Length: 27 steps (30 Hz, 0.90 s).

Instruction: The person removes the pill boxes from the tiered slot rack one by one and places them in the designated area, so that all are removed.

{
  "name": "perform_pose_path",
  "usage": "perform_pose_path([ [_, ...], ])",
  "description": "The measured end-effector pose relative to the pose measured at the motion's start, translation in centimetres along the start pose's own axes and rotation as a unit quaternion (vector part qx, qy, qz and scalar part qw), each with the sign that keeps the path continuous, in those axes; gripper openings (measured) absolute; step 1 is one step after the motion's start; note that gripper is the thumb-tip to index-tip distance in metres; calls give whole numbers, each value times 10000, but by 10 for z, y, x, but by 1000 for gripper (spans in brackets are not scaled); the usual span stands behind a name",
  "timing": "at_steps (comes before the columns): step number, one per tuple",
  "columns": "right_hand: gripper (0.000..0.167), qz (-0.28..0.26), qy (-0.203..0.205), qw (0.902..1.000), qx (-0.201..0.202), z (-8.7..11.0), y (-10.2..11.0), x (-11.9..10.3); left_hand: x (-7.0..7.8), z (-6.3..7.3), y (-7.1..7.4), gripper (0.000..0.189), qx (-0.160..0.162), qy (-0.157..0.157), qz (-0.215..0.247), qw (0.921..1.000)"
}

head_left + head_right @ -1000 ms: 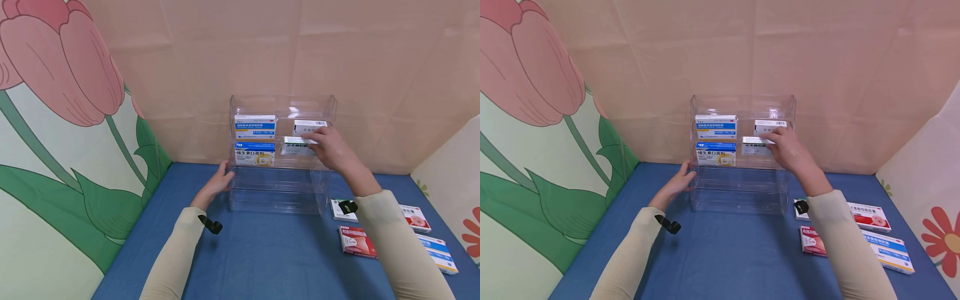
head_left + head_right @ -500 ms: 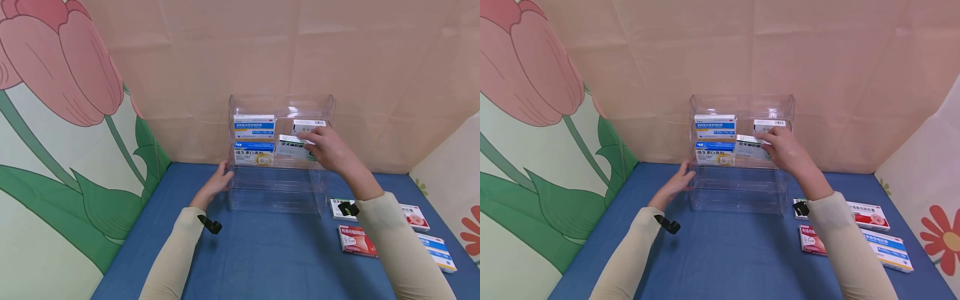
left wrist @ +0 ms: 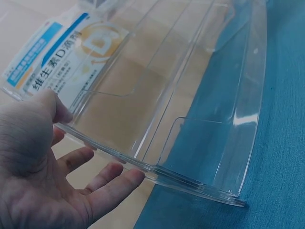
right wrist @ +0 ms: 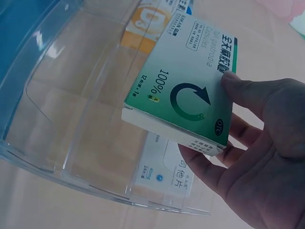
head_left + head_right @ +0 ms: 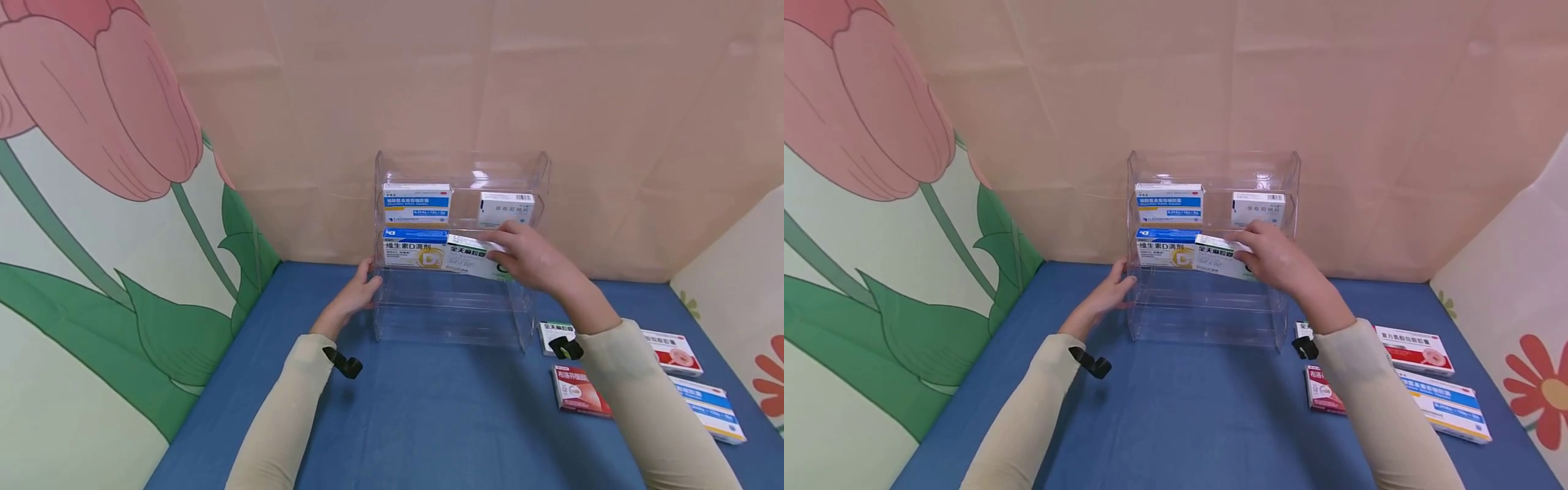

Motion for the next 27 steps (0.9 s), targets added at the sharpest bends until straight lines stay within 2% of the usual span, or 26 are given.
perform_pose_path([
  [6, 39, -152, 54, 9998, -121, 1, -9, -6, 2, -1, 0, 68, -31, -25, -19, 10000],
  [15, 39, -322, 249, 9989, -241, 1, -33, -17, 1, 0, 2, 69, -44, -77, -19, 10000],
  [27, 36, -601, 162, 9959, -650, 0, -70, -27, 1, -1, 1, 65, -115, -69, -62, 9999],
])
Point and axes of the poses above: each hand's wrist, its own z-axis away from the middle knuckle, its own y-axis out of the back of the hand, x = y × z, the point moved 7 cm from there along -z, towards the middle knuckle, and after that the axes turned 11 degrees about -x, right-handed, at the moved point
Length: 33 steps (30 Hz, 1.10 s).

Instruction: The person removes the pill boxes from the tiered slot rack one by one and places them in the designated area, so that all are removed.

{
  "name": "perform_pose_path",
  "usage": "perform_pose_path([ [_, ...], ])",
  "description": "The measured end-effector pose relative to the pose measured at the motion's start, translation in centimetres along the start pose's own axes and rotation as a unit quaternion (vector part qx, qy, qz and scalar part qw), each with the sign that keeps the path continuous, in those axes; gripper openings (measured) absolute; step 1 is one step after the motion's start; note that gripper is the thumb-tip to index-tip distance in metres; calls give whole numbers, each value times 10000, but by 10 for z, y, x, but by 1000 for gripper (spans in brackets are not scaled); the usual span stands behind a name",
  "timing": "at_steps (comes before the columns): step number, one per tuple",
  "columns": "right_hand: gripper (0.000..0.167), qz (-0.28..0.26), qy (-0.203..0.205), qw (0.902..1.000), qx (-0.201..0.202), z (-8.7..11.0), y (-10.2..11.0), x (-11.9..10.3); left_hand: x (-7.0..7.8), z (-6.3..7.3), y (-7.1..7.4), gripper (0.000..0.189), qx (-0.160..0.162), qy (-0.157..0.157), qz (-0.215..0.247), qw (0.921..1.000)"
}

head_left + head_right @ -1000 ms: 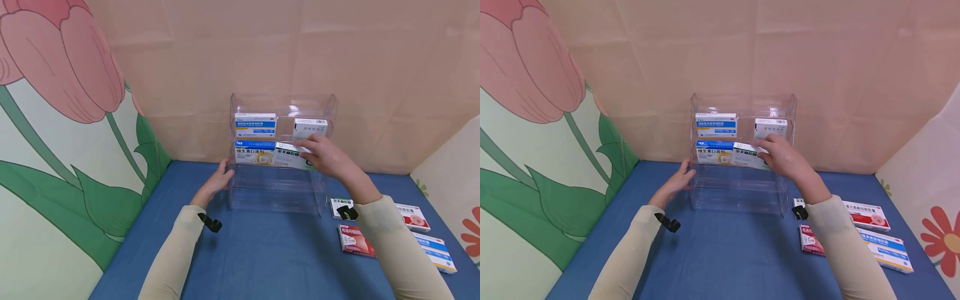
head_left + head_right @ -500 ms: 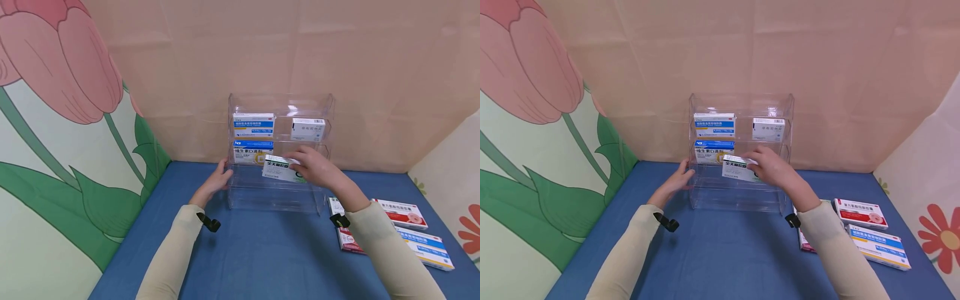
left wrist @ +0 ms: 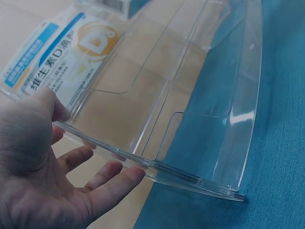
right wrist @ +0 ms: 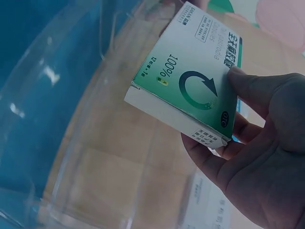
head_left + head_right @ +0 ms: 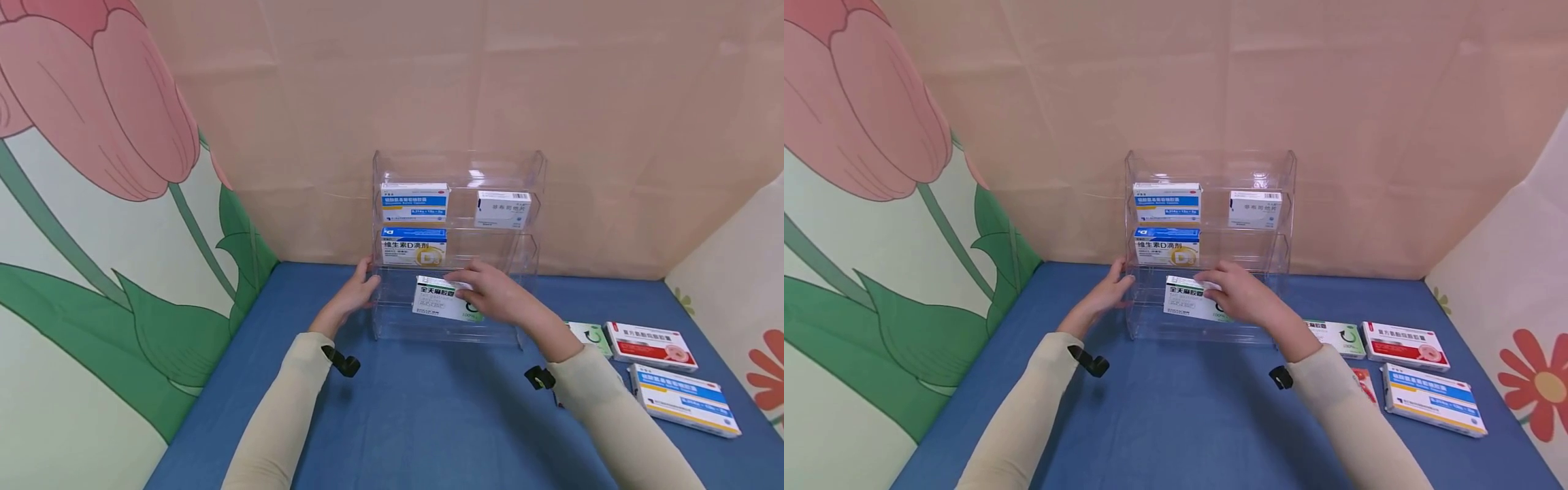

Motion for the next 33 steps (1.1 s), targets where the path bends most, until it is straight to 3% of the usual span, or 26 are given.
perform_pose_path([
  [18, 33, -587, 184, 9963, -592, -8, -50, -2, 4, 1, -1, 61, -212, -171, 150, 9995],
  [33, 29, -994, 280, 9862, -1295, -15, -93, -4, 1, 5, -3, 62, -258, -127, 39, 9996],
])
Point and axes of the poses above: each hand's wrist, its own z-axis away from the middle knuckle, its own y-axis out of the back of the hand, x = y × z, the point moved 7 cm from there along -z, towards the middle knuckle, and after that the axes turned 11 degrees about -x, right-handed, at the moved point
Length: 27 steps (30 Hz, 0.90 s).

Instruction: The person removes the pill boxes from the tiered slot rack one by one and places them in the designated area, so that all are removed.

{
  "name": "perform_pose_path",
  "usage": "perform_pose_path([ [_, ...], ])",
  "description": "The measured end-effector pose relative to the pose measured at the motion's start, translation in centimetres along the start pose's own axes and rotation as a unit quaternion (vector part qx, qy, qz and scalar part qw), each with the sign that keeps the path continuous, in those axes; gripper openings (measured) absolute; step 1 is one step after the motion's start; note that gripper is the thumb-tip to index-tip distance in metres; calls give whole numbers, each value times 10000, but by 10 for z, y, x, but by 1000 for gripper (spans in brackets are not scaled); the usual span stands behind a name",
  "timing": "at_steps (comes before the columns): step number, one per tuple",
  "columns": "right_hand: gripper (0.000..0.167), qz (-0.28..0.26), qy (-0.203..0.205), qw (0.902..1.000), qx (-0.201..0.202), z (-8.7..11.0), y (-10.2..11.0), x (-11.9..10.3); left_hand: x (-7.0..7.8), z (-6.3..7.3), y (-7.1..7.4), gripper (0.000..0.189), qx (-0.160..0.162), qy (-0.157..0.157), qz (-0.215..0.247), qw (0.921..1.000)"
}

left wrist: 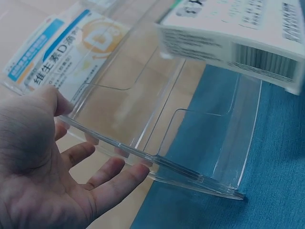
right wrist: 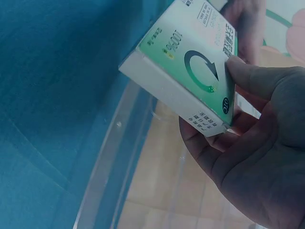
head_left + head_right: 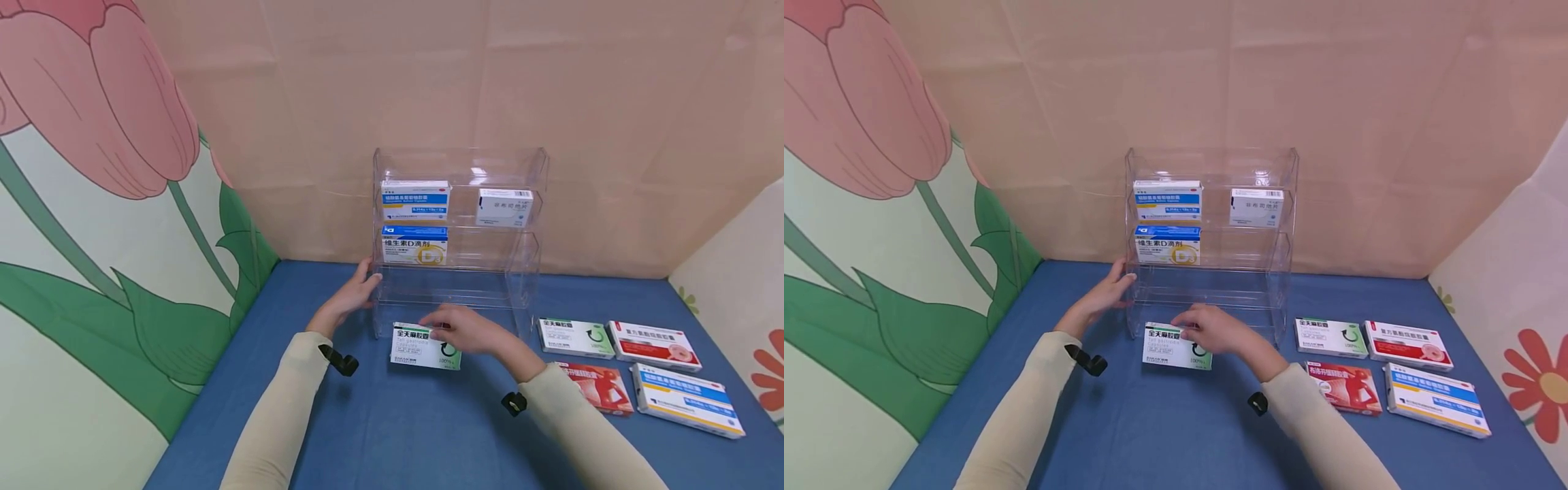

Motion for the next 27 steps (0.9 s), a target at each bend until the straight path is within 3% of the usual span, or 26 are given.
perform_pose_path([
  [19, 28, -290, 102, 9961, -827, -24, -40, 10, -1, -2, 2, 62, -39, 40, 143, 9999],
  [27, 28, -315, -28, 9965, -776, -28, -45, 14, -4, -2, 3, 60, -71, 36, 122, 9999],
])
Point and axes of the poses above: each hand's wrist, its own z-axis away from the middle knuckle, its own y-axis out of the back of the hand, x = y × z, the point moved 7 cm from there along -z, towards the middle knuckle, and after that the axes turned 11 degrees about -x, right-handed, at the moved point
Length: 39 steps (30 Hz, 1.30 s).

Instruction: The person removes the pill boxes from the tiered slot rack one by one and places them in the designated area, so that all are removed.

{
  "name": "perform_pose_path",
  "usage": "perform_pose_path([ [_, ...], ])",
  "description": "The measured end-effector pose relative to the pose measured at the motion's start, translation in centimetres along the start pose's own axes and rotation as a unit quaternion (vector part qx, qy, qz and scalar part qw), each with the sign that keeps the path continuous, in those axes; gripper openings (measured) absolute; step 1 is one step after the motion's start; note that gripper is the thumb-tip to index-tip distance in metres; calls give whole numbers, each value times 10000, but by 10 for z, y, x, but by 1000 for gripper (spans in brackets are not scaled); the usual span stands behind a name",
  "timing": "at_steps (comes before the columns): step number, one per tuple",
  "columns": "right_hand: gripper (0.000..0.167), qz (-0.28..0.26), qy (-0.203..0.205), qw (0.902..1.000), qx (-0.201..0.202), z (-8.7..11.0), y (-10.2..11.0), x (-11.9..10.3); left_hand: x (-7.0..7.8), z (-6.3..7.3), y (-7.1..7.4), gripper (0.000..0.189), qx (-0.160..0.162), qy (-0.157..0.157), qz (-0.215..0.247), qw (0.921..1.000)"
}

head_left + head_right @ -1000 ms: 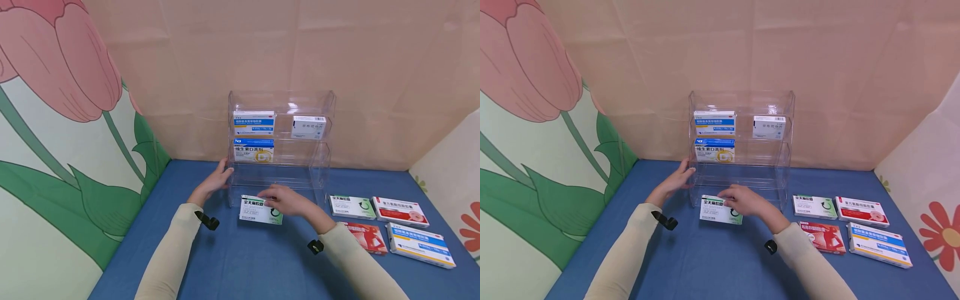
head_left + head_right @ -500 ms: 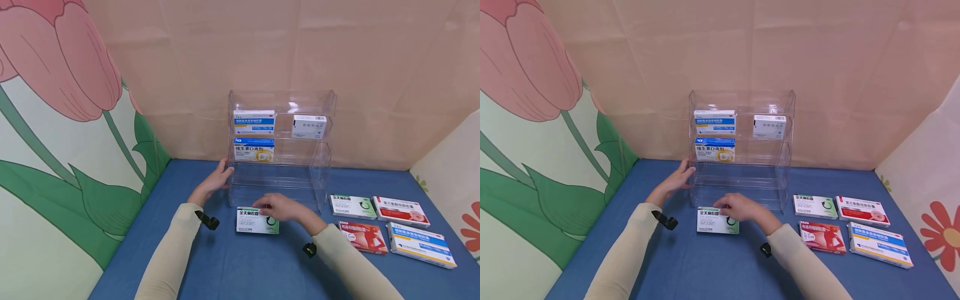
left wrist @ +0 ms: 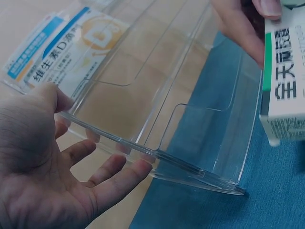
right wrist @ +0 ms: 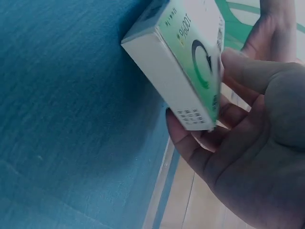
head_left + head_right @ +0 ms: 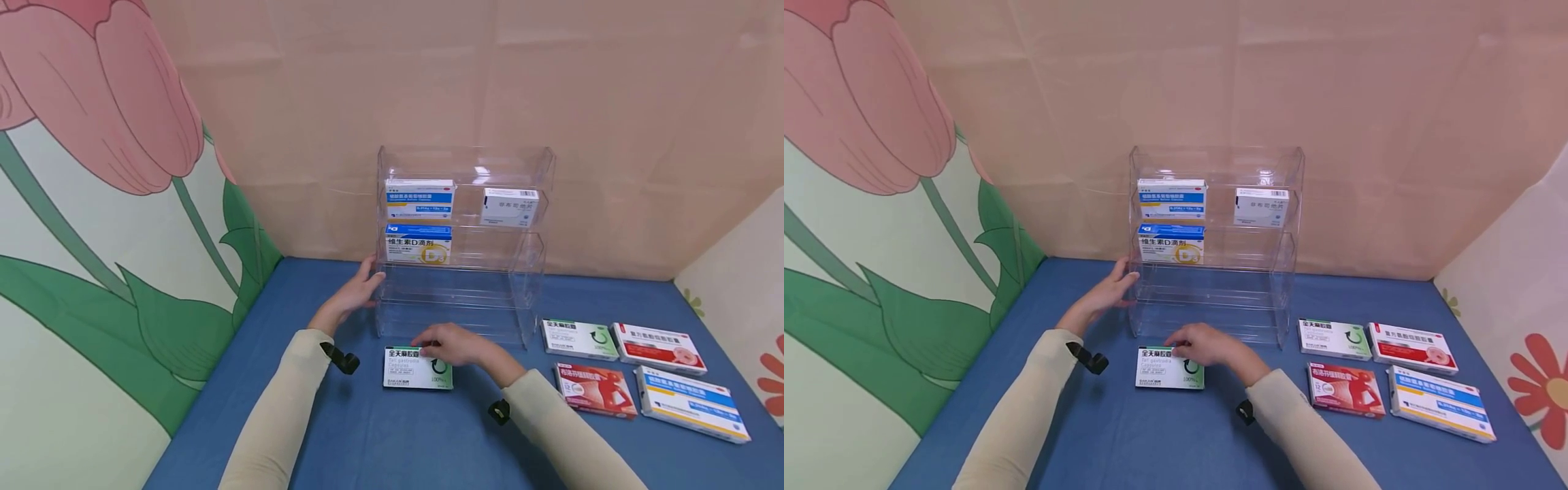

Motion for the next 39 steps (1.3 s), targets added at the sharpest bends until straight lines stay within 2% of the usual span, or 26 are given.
perform_pose_path([
  [7, 31, 27, -90, 10000, 13, 2, 2, -2, 0, -1, 0, 61, -43, 41, 64, 10000],
  [14, 31, 141, 0, 9997, 174, 11, 12, -15, 1, 0, -1, 59, 4, 16, 33, 10000],
  [23, 35, 355, 140, 9974, 614, 32, 44, -39, 0, 0, -1, 58, 18, 42, -21, 10000],
  [32, 42, 670, 311, 9903, 1178, 46, 79, -54, -2, 0, -1, 58, 61, 111, -50, 9999],
  [39, 44, 941, 270, 9836, 1513, 52, 104, -65, -1, 0, -2, 57, 90, 102, -108, 9998],
])
Point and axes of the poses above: each hand's wrist, its own z-axis away from the middle knuckle, its own y-axis out of the back of the hand, x = y × z, the point moved 7 cm from there along -z, towards the middle knuckle, and after that the axes turned 11 degrees about -x, right-handed, at the moved point
